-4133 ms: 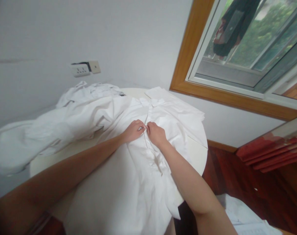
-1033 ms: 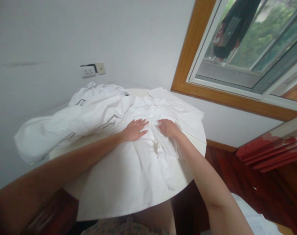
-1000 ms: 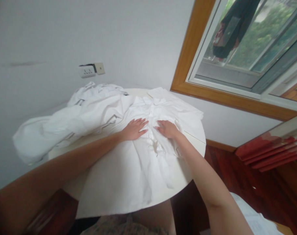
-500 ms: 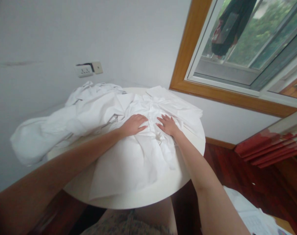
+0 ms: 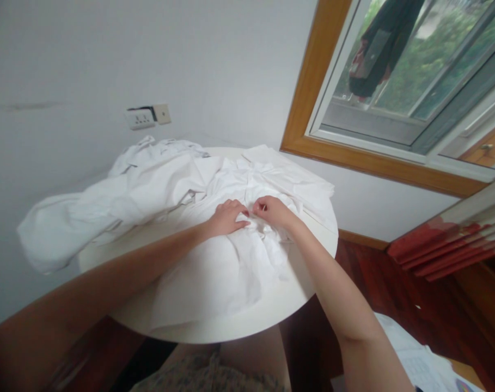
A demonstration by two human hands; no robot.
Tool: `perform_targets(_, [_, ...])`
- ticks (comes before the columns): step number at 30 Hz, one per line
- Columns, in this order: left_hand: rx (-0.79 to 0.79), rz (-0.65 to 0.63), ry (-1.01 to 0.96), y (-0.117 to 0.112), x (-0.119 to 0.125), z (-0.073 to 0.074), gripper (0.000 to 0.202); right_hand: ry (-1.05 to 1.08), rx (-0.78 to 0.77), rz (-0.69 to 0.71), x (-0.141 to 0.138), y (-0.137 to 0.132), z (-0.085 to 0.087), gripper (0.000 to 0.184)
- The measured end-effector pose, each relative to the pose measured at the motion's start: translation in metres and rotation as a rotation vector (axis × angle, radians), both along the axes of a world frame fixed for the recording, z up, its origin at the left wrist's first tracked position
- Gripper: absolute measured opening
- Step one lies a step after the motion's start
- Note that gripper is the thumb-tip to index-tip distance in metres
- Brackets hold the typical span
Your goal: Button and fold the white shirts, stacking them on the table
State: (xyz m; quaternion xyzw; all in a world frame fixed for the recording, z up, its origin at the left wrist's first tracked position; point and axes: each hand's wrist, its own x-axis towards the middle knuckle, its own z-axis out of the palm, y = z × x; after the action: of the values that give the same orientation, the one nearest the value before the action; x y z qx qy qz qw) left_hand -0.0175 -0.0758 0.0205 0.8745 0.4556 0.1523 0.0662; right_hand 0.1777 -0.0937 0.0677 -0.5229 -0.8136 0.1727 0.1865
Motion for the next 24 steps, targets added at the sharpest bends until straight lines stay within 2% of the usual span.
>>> perform_targets(3, [-0.037,0.013,-0.022,-0.001,0.004,0.001,0.023,-0.208,-0.021,-0.063,-0.005,-0.007,0.001,0.02])
perform_targets(5, [-0.052,0.03,-0.056,-0.003,0.005,0.0,0.02,-0.232,-0.04,-0.088,-0.007,-0.008,-0.001,0.01])
perform_targets(7, [-0.052,0.037,-0.09,-0.005,0.005,-0.001,0.017,-0.151,-0.054,-0.103,-0.008,-0.006,-0.003,0.009])
perform_targets(10, [-0.038,0.038,-0.125,-0.007,0.003,-0.005,0.014,0.157,-0.069,-0.174,-0.005,-0.004,-0.008,0.012])
perform_targets(12, [-0.035,0.043,-0.14,-0.008,0.003,-0.006,0.015,0.377,-0.118,-0.206,-0.003,-0.005,-0.014,0.018])
perform_targets(14, [-0.028,0.05,-0.151,-0.01,0.003,-0.004,0.019,0.496,-0.201,-0.207,-0.001,-0.007,-0.022,0.021])
perform_targets(19, [0.025,0.046,-0.133,-0.016,0.006,0.003,0.017,0.52,-0.313,-0.142,0.002,-0.01,-0.037,0.027])
perform_targets(24, [0.029,0.057,-0.108,-0.017,0.009,0.004,0.013,0.438,-0.322,-0.095,0.004,-0.008,-0.04,0.036])
